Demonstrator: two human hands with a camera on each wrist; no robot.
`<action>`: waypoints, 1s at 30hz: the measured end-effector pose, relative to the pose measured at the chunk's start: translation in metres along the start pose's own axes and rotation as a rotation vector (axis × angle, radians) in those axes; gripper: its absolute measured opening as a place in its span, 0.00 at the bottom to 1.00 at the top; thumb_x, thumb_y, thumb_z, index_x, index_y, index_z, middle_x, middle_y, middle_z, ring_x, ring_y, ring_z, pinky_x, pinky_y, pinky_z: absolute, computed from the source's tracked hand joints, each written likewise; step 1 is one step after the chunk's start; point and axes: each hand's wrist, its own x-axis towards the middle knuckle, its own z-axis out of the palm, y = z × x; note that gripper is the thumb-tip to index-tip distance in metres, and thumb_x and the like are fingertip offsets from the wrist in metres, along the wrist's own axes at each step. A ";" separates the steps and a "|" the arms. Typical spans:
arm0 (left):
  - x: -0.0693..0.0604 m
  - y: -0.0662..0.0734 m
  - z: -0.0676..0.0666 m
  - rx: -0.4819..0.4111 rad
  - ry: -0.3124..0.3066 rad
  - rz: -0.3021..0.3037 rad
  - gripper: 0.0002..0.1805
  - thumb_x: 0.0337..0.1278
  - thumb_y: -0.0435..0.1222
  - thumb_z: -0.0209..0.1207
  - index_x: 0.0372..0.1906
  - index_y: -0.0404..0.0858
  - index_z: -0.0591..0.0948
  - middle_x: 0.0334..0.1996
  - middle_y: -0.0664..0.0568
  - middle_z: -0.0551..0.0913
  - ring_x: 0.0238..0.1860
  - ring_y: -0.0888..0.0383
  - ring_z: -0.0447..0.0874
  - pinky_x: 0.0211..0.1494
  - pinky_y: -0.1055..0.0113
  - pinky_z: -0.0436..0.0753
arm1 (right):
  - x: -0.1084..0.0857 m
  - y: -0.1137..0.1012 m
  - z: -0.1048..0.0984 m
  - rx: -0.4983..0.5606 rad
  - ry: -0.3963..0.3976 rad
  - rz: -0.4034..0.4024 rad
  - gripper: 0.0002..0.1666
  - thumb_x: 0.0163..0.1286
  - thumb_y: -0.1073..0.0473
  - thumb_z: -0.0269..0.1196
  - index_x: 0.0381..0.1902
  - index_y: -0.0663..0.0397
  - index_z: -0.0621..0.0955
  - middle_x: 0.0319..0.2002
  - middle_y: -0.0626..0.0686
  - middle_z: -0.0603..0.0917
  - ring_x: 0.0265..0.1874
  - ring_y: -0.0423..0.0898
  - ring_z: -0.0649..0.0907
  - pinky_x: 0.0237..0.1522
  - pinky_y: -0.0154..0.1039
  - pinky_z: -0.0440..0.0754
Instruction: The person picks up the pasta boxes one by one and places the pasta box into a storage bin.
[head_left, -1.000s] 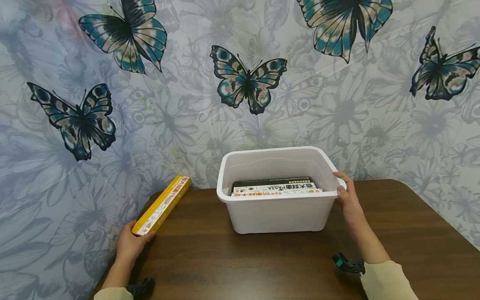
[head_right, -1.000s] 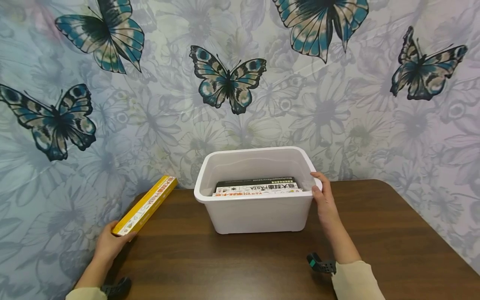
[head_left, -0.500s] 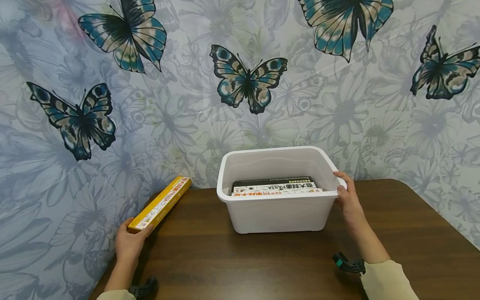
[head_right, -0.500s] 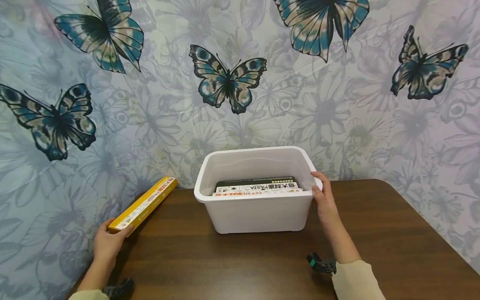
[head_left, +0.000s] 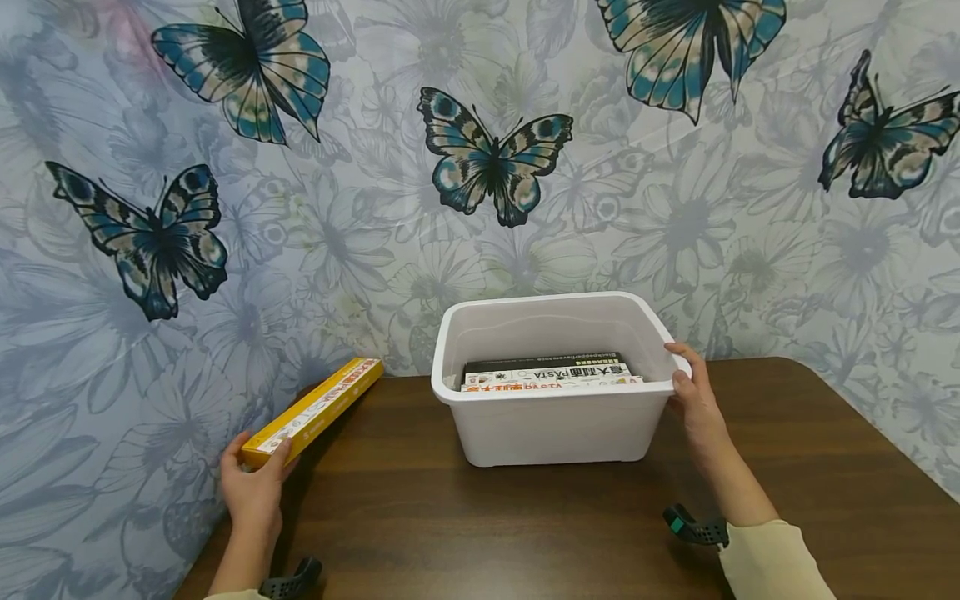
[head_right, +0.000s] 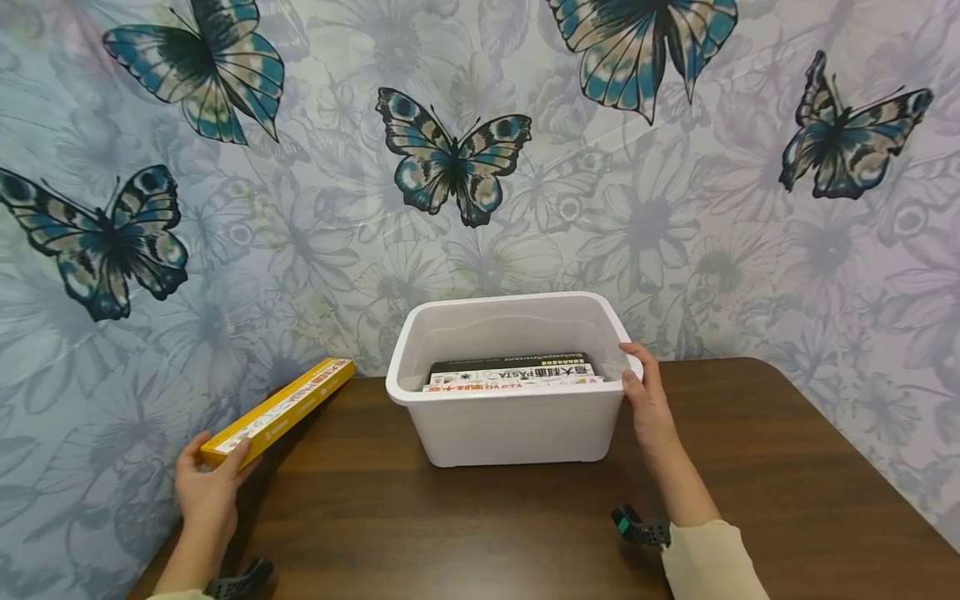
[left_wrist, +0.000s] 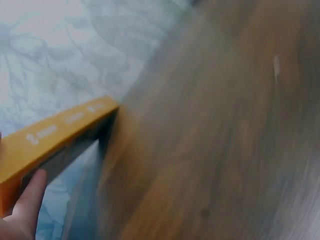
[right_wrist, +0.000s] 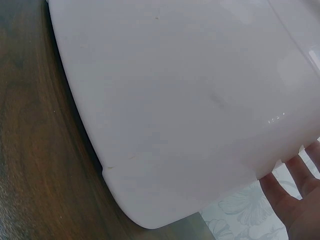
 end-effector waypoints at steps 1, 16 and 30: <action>-0.002 0.001 0.001 -0.027 0.012 0.001 0.45 0.55 0.35 0.69 0.75 0.48 0.58 0.54 0.66 0.61 0.57 0.55 0.71 0.43 0.74 0.84 | 0.000 0.000 0.000 0.000 0.000 -0.001 0.28 0.79 0.47 0.41 0.74 0.41 0.59 0.73 0.42 0.55 0.64 0.41 0.63 0.59 0.48 0.60; -0.024 0.018 0.012 -0.153 0.054 0.082 0.42 0.53 0.28 0.69 0.72 0.48 0.64 0.57 0.61 0.61 0.54 0.56 0.73 0.40 0.78 0.83 | 0.000 -0.001 0.001 -0.002 -0.003 0.003 0.28 0.79 0.47 0.42 0.74 0.40 0.59 0.72 0.42 0.55 0.64 0.41 0.63 0.58 0.45 0.62; -0.047 0.053 0.035 -0.308 -0.057 0.182 0.38 0.52 0.25 0.69 0.67 0.45 0.67 0.56 0.58 0.67 0.53 0.55 0.76 0.39 0.74 0.85 | 0.000 -0.001 0.000 0.004 -0.012 -0.009 0.28 0.79 0.48 0.41 0.74 0.41 0.58 0.73 0.42 0.54 0.65 0.41 0.62 0.58 0.46 0.60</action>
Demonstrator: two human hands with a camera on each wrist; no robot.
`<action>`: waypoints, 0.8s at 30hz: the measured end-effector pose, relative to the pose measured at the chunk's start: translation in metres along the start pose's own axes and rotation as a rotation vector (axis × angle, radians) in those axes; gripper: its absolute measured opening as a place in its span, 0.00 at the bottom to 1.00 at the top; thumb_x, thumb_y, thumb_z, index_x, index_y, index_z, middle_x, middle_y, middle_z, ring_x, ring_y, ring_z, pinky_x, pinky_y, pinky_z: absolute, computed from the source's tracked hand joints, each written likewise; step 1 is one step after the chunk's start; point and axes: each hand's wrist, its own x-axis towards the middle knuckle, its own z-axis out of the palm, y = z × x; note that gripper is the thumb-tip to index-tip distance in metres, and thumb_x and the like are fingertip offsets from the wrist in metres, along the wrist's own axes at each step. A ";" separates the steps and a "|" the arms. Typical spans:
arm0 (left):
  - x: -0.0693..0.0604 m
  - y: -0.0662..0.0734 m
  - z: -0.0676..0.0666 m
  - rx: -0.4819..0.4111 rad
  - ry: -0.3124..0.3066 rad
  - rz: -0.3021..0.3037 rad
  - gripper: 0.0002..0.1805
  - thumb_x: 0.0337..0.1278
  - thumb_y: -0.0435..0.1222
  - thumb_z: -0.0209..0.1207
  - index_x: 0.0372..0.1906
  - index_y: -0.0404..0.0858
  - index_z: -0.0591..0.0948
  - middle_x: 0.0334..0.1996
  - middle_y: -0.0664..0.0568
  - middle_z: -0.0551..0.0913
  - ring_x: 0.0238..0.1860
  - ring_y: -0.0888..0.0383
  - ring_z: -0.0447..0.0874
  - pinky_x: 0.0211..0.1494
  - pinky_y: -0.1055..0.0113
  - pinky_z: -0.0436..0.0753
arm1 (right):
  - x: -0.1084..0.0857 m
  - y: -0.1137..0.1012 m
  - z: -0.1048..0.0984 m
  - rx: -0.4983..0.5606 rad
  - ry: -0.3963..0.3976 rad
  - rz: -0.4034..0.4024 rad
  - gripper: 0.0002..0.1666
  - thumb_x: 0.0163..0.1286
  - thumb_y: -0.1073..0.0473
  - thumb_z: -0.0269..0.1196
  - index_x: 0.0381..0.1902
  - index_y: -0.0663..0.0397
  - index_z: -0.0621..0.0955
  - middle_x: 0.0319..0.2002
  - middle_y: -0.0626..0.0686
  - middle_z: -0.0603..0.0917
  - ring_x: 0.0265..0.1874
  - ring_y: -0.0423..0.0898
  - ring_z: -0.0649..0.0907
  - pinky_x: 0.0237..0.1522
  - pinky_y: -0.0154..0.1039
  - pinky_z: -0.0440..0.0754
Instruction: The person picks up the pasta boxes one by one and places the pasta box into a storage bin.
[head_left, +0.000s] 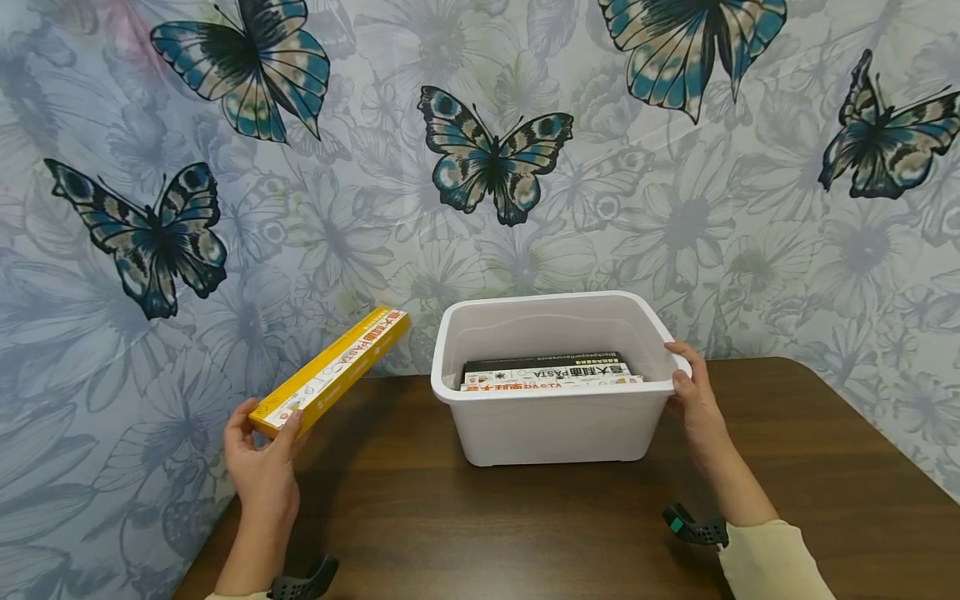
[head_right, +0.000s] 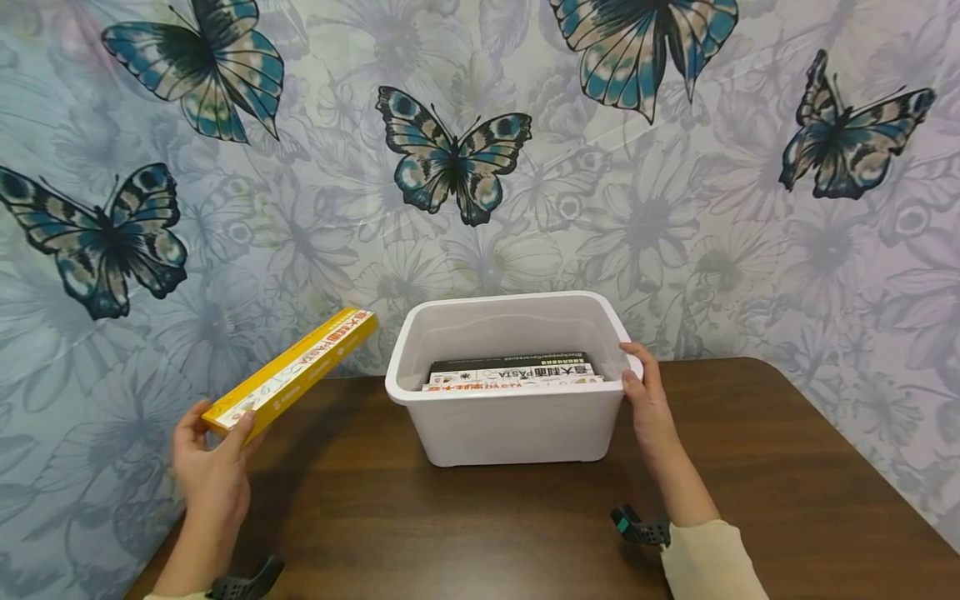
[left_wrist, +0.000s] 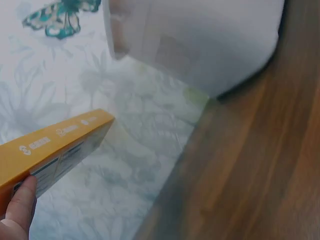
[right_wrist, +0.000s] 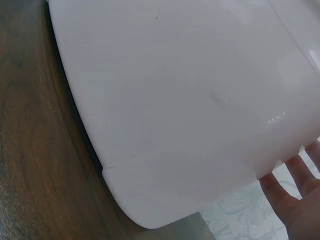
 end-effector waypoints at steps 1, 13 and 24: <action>-0.002 0.002 0.003 -0.015 -0.010 0.009 0.37 0.52 0.24 0.68 0.66 0.44 0.67 0.56 0.57 0.67 0.52 0.55 0.77 0.39 0.73 0.85 | 0.000 0.000 0.000 0.002 -0.001 0.000 0.28 0.79 0.48 0.41 0.74 0.41 0.58 0.73 0.42 0.54 0.65 0.41 0.62 0.58 0.46 0.60; -0.019 0.020 0.042 -0.152 -0.187 0.019 0.33 0.54 0.17 0.62 0.62 0.44 0.69 0.55 0.50 0.67 0.50 0.55 0.81 0.39 0.70 0.87 | 0.001 0.002 0.000 0.009 0.002 0.006 0.28 0.79 0.47 0.42 0.74 0.40 0.59 0.74 0.42 0.54 0.65 0.40 0.62 0.59 0.47 0.59; -0.026 0.019 0.065 -0.122 -0.348 -0.068 0.33 0.58 0.18 0.59 0.65 0.45 0.68 0.55 0.52 0.66 0.47 0.59 0.83 0.39 0.69 0.87 | 0.000 0.000 0.000 0.005 0.001 0.003 0.28 0.79 0.47 0.41 0.74 0.41 0.59 0.74 0.43 0.54 0.65 0.41 0.62 0.58 0.44 0.61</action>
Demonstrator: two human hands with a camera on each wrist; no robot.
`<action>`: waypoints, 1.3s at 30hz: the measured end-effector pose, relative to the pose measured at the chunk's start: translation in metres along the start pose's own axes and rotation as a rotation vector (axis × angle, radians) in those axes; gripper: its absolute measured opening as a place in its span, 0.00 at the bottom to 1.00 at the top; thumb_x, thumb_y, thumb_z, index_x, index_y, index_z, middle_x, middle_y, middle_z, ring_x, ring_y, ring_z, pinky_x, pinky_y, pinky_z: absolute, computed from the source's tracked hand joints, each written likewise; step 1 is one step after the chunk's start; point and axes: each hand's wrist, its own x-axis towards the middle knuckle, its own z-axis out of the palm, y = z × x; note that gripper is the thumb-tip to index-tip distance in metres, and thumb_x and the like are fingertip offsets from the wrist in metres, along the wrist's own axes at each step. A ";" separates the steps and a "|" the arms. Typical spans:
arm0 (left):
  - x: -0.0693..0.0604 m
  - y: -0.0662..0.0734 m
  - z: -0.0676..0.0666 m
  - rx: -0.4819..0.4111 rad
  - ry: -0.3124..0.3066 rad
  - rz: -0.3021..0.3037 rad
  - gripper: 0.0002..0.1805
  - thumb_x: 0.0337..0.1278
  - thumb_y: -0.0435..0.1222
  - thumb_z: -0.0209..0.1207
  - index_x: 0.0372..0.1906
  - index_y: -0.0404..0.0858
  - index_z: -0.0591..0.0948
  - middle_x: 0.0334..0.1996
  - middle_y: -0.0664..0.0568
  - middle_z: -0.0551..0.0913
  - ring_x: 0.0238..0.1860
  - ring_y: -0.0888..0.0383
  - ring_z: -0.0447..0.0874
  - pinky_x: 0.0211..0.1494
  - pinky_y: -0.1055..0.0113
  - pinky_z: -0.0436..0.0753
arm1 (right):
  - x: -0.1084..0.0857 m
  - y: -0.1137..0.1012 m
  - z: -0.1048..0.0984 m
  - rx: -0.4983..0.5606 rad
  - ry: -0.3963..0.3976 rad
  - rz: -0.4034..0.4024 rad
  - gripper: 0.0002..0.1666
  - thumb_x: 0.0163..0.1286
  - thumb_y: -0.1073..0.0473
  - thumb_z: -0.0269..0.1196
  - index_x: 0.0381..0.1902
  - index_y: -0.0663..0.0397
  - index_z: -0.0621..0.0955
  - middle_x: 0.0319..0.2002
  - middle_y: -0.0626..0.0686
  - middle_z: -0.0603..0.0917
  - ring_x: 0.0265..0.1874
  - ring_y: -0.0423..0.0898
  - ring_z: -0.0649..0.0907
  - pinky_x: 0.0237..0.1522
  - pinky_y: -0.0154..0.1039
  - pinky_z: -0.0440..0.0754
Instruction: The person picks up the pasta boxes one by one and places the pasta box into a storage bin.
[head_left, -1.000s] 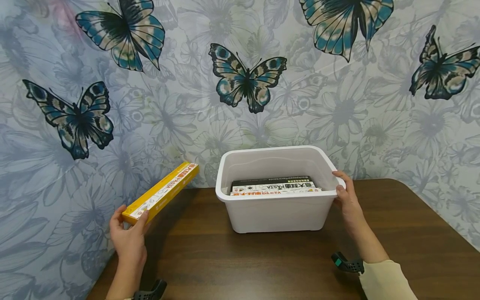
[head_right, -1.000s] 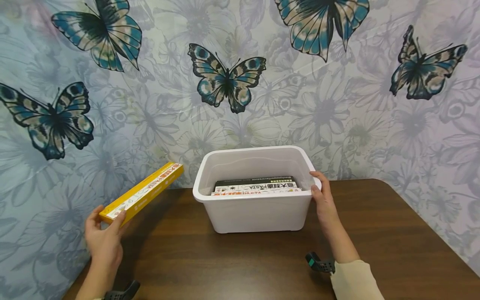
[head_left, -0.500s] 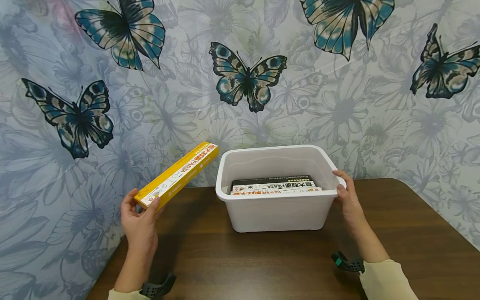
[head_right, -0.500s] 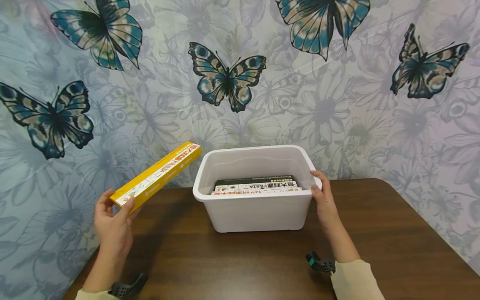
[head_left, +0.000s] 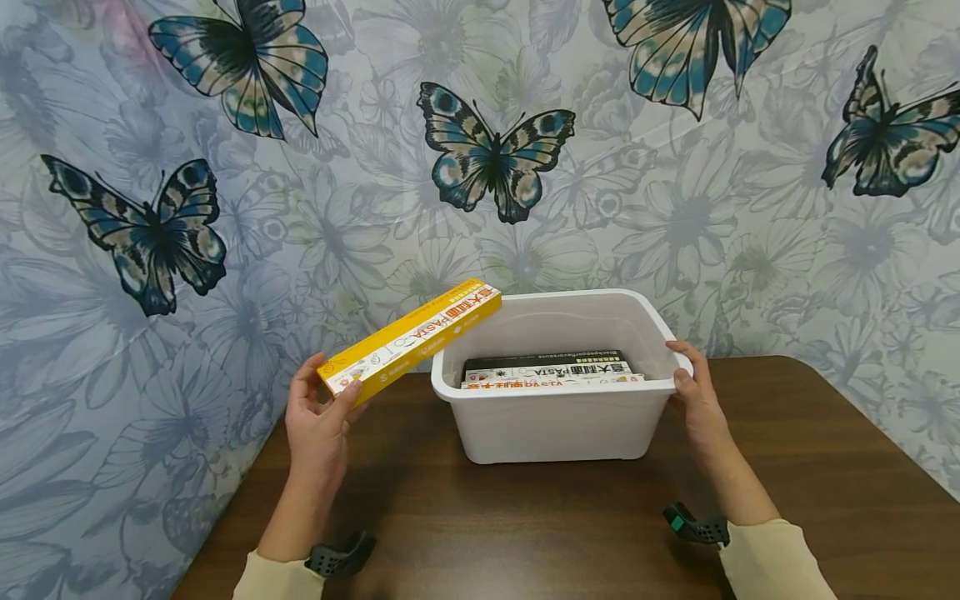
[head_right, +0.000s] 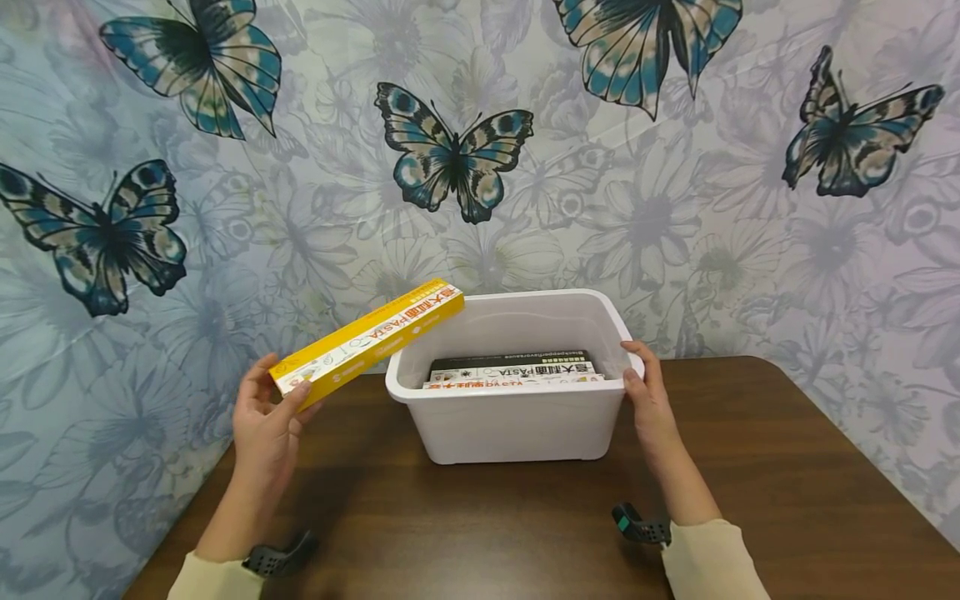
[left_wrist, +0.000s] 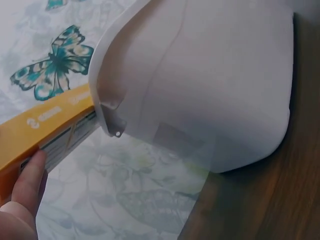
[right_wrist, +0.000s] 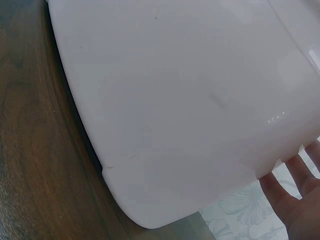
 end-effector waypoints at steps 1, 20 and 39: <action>0.000 0.000 0.002 0.000 -0.015 -0.006 0.33 0.58 0.18 0.59 0.65 0.45 0.68 0.55 0.52 0.66 0.48 0.59 0.83 0.40 0.69 0.87 | 0.000 0.000 0.000 0.000 0.000 0.000 0.28 0.79 0.47 0.41 0.74 0.41 0.59 0.74 0.42 0.54 0.65 0.41 0.62 0.58 0.44 0.61; 0.022 -0.009 0.034 0.163 -0.251 -0.063 0.35 0.64 0.27 0.60 0.72 0.52 0.65 0.63 0.56 0.67 0.46 0.61 0.84 0.47 0.70 0.86 | 0.000 0.001 -0.001 0.006 -0.005 0.012 0.28 0.79 0.47 0.41 0.74 0.39 0.58 0.74 0.42 0.53 0.65 0.42 0.62 0.59 0.40 0.63; 0.043 -0.030 0.067 0.481 -0.424 -0.095 0.39 0.58 0.38 0.68 0.73 0.57 0.67 0.67 0.53 0.68 0.60 0.54 0.72 0.56 0.70 0.81 | 0.001 0.001 -0.002 0.017 -0.003 0.015 0.28 0.79 0.48 0.42 0.74 0.39 0.59 0.74 0.42 0.53 0.66 0.41 0.61 0.61 0.44 0.60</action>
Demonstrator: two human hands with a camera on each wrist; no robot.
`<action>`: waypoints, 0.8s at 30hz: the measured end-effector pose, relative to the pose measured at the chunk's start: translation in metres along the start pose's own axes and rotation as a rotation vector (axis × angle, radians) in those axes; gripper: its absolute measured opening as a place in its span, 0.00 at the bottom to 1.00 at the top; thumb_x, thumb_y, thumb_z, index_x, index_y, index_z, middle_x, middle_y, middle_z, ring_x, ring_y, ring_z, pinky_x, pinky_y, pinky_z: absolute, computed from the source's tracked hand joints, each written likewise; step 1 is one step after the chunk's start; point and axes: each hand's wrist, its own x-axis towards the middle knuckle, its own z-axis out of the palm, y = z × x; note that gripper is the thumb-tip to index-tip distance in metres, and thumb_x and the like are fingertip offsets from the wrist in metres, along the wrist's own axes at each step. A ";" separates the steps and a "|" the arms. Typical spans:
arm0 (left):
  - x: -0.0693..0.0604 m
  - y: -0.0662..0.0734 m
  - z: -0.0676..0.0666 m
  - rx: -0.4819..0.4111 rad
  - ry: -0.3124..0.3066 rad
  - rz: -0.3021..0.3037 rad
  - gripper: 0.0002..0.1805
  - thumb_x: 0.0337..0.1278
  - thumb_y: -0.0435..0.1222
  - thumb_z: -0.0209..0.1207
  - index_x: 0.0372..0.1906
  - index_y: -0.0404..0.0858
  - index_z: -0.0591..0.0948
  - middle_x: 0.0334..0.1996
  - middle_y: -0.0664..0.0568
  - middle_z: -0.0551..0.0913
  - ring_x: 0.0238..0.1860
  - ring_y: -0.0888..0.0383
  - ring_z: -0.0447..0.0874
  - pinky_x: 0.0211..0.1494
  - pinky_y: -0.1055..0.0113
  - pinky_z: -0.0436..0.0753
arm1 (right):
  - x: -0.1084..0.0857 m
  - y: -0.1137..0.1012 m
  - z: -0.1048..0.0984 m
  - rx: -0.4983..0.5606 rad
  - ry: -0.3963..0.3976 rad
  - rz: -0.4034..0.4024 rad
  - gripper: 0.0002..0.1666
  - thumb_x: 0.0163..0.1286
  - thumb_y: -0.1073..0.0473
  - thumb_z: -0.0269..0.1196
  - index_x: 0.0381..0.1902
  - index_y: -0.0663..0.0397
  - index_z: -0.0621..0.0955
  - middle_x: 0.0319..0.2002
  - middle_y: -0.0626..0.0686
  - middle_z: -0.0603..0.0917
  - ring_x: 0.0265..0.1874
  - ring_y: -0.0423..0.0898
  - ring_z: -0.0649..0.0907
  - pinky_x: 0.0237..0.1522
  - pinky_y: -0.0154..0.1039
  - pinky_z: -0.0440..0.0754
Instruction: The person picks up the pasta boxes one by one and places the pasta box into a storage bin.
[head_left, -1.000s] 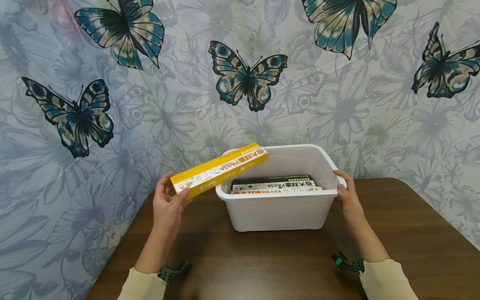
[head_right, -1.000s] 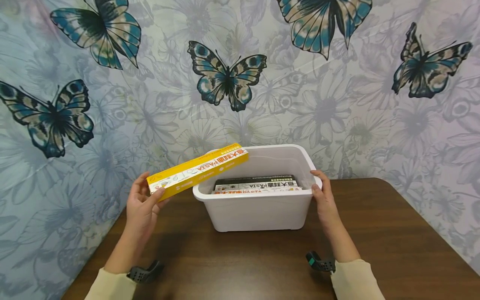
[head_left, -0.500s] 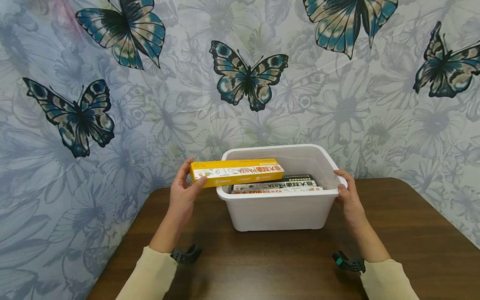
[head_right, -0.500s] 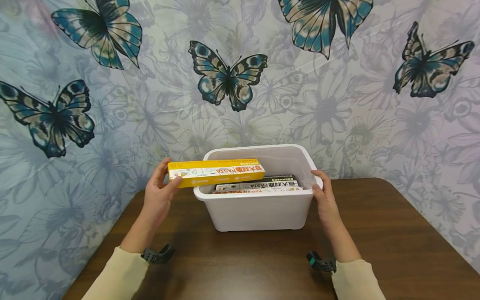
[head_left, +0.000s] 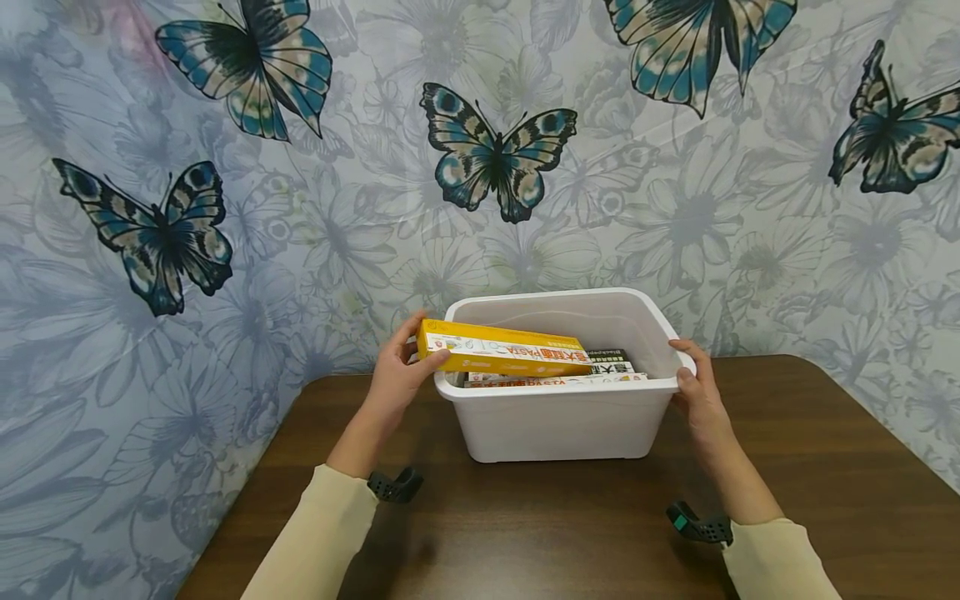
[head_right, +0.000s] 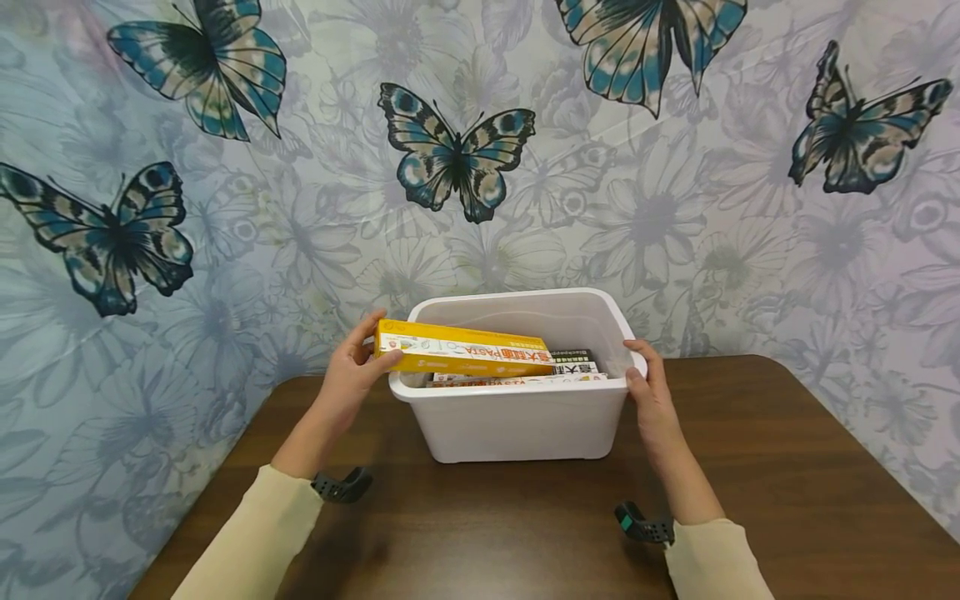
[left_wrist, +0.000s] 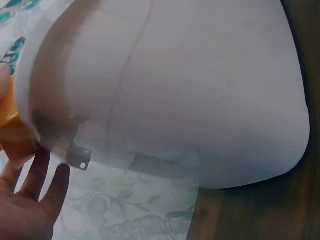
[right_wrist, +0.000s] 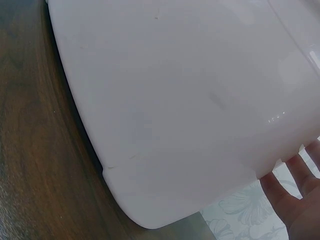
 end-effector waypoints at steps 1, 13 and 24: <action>0.002 0.000 0.002 0.028 -0.004 -0.003 0.39 0.58 0.39 0.69 0.73 0.56 0.67 0.67 0.54 0.67 0.61 0.53 0.71 0.58 0.67 0.80 | 0.000 0.000 0.000 -0.001 0.000 -0.001 0.28 0.79 0.48 0.42 0.74 0.39 0.59 0.74 0.42 0.53 0.67 0.42 0.61 0.60 0.44 0.60; 0.026 0.007 0.022 0.246 -0.056 -0.089 0.43 0.51 0.44 0.73 0.74 0.55 0.67 0.70 0.54 0.69 0.76 0.48 0.56 0.78 0.38 0.52 | 0.000 -0.003 0.001 -0.028 -0.002 0.020 0.28 0.79 0.47 0.41 0.74 0.37 0.58 0.75 0.43 0.52 0.67 0.43 0.61 0.66 0.52 0.59; 0.032 0.005 0.022 0.382 -0.105 -0.111 0.43 0.56 0.43 0.69 0.76 0.50 0.64 0.76 0.49 0.62 0.75 0.45 0.60 0.74 0.43 0.65 | 0.000 0.000 0.000 -0.030 0.001 0.007 0.28 0.79 0.48 0.41 0.74 0.38 0.59 0.73 0.42 0.54 0.65 0.43 0.62 0.59 0.43 0.63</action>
